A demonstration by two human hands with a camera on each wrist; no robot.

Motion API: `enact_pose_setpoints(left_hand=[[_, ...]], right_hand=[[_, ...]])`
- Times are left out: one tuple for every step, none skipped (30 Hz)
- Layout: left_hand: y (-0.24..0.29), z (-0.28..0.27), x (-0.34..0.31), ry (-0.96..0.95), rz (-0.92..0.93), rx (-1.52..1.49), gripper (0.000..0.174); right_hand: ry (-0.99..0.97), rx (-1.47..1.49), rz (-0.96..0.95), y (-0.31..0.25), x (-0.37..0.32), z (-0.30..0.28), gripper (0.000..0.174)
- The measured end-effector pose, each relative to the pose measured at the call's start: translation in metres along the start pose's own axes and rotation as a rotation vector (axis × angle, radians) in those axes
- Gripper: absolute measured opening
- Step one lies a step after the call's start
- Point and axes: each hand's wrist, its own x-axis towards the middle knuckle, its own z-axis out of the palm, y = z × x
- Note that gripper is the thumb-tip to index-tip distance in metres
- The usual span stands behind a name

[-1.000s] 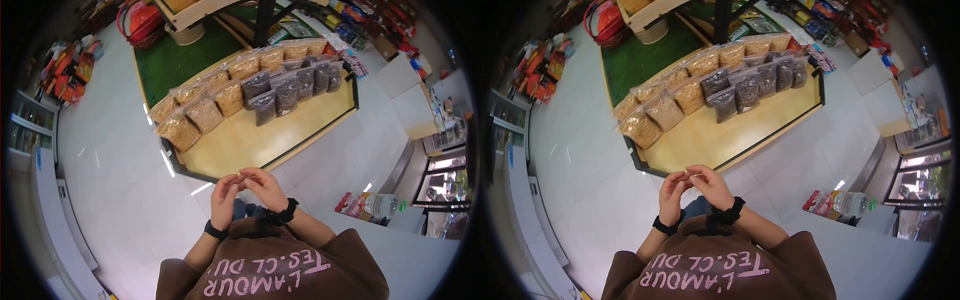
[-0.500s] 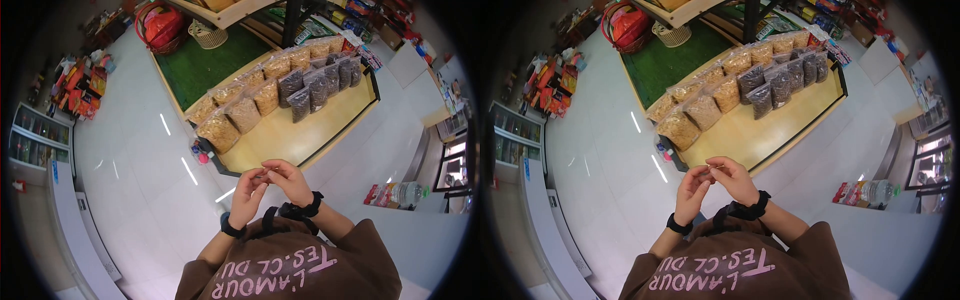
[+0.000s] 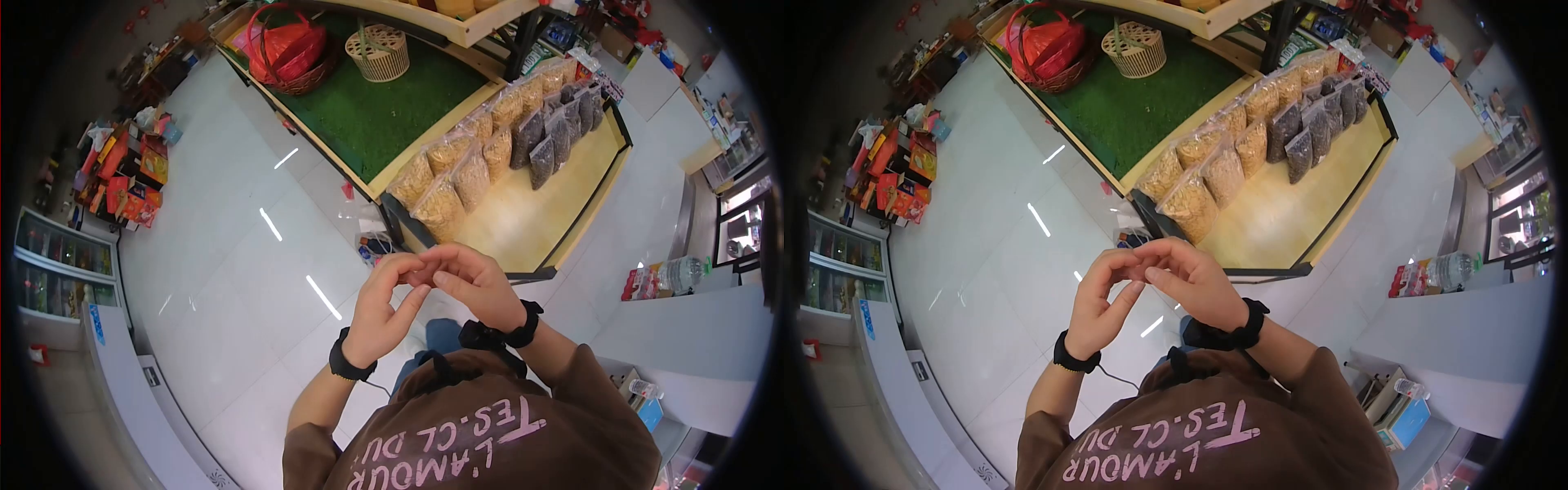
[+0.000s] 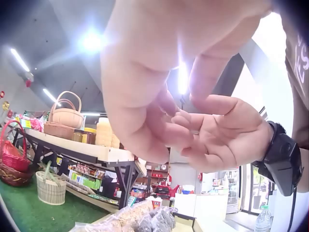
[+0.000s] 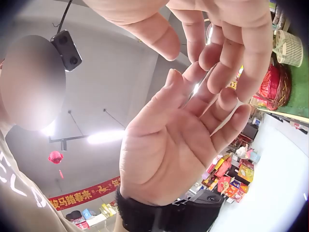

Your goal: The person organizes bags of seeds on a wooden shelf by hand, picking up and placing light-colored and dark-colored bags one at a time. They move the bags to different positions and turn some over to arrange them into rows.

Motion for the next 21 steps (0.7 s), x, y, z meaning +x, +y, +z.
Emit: enact_pose_setpoints(left_hand=[[-0.003,-0.009,0.003,0.008,0.008,-0.011,0.024],[-0.007,-0.016,0.009,0.021,0.011,-0.029,0.024],[-0.011,-0.02,0.014,0.032,0.005,-0.044,0.024],[-0.016,-0.026,0.017,0.035,-0.01,-0.058,0.023],[-0.021,-0.033,0.023,0.018,-0.012,-0.057,0.023],[-0.026,-0.041,0.033,-0.002,-0.008,-0.056,0.023],[-0.03,-0.047,0.045,-0.021,-0.001,-0.054,0.023],[-0.036,-0.053,0.057,-0.016,-0.01,-0.092,0.021],[-0.041,-0.06,0.071,-0.018,0.01,-0.061,0.02],[-0.047,-0.067,0.084,-0.021,0.025,-0.032,0.019],[-0.052,-0.073,0.097,-0.026,0.038,-0.006,0.017],[-0.056,-0.077,0.111,-0.013,0.046,0.019,0.013],[-0.059,-0.082,0.121,-0.02,0.033,0.006,0.012],[-0.061,-0.087,0.132,-0.021,0.032,-0.005,0.012],[-0.063,-0.092,0.144,-0.021,0.034,-0.015,0.011],[-0.065,-0.096,0.154,-0.006,0.042,-0.021,0.009],[-0.069,-0.099,0.162,-0.018,0.027,-0.037,0.008],[-0.075,-0.101,0.169,-0.031,0.011,-0.055,0.008],[-0.078,-0.104,0.179,-0.044,0.0,-0.075,0.007],[-0.075,-0.106,0.19,-0.074,0.05,-0.027,0.006],[-0.08,-0.108,0.199,-0.1,0.078,-0.034,0.007]], right_hand=[[0.006,-0.048,-0.004,0.002,0.007,0.004,0.025],[0.01,-0.091,-0.005,0.004,0.016,0.007,0.025],[0.04,-0.086,0.003,0.007,0.026,0.009,0.024],[0.078,-0.074,0.014,0.012,0.034,0.011,0.024],[0.122,-0.058,0.024,0.016,0.043,0.012,0.024],[0.134,-0.028,0.002,0.016,0.054,0.013,0.024],[0.143,-0.015,-0.018,0.016,0.065,0.013,0.024],[0.15,-0.001,-0.038,0.017,0.076,0.011,0.024],[0.154,0.011,-0.06,0.017,0.088,0.009,0.024],[0.185,0.028,-0.085,0.017,0.101,0.007,0.024],[0.211,0.011,-0.086,0.016,0.112,0.005,0.024],[0.241,-0.006,-0.089,0.014,0.122,0.004,0.023],[0.268,-0.031,-0.102,0.012,0.133,0.002,0.023],[0.277,-0.01,-0.104,0.012,0.145,-0.001,0.023],[0.284,0.01,-0.109,0.013,0.155,-0.003,0.024],[0.292,0.031,-0.11,0.014,0.163,-0.003,0.024],[0.315,0.03,-0.123,0.014,0.171,-0.004,0.024],[0.34,0.027,-0.136,0.012,0.178,-0.004,0.024],[0.365,0.02,-0.152,0.01,0.185,-0.004,0.024],[0.394,-0.021,-0.153,0.008,0.188,-0.005,0.025],[0.414,-0.027,-0.17,0.008,0.193,-0.009,0.027]])
